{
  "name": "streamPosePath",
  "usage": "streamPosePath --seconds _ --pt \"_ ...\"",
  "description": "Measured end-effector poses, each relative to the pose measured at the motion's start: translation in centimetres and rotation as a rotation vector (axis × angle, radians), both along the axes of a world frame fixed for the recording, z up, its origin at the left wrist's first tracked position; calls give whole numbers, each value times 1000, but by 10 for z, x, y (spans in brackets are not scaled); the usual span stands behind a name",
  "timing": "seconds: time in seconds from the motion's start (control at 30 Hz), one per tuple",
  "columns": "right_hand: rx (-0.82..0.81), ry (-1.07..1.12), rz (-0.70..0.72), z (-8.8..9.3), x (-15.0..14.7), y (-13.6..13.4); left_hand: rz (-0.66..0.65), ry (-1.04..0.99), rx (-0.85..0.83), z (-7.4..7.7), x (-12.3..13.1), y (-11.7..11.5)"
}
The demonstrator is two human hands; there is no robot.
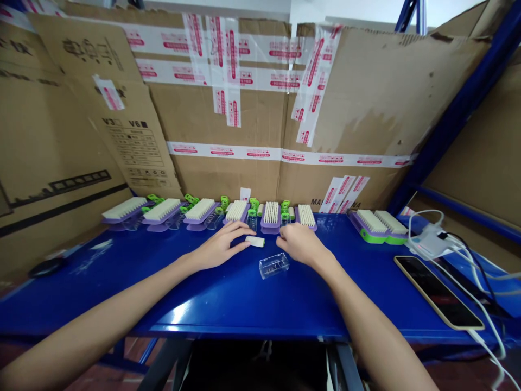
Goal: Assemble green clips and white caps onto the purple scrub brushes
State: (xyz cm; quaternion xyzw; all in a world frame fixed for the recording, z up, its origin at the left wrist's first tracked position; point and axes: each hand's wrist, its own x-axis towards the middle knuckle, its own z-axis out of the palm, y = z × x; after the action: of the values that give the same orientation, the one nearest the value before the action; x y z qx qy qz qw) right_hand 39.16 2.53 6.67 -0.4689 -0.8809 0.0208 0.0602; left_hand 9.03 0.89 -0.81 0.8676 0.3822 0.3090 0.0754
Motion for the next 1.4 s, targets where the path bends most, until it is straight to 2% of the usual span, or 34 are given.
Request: streamPosePath --seconds 0.1,0.17,0.3,0.4,0.53,0.77,0.9,1.07,1.2,1.4 --pt "49 132 38 1 3 4 -38 -6 28 8 6 -10" --pt "71 158 -9 2 9 9 -91 11 35 11 11 -17" --pt "80 89 -148 6 28 19 -162 79 -16 14 19 -29" --pt "41 11 -188 7 39 26 -215 124 -20 14 25 -34" --pt "-60 28 -87 6 48 33 -249 135 -10 13 27 -36" --pt "-256 156 78 2 44 34 -193 99 15 12 22 -32" --pt "-353 205 121 3 38 28 -168 85 15 12 19 -30" --pt "-356 265 189 0 35 25 -148 91 -3 17 18 -31" --pt "-425 311 241 0 36 25 -127 116 -29 20 16 -32" --pt "-438 351 278 -5 31 25 -66 131 -60 19 15 -32"
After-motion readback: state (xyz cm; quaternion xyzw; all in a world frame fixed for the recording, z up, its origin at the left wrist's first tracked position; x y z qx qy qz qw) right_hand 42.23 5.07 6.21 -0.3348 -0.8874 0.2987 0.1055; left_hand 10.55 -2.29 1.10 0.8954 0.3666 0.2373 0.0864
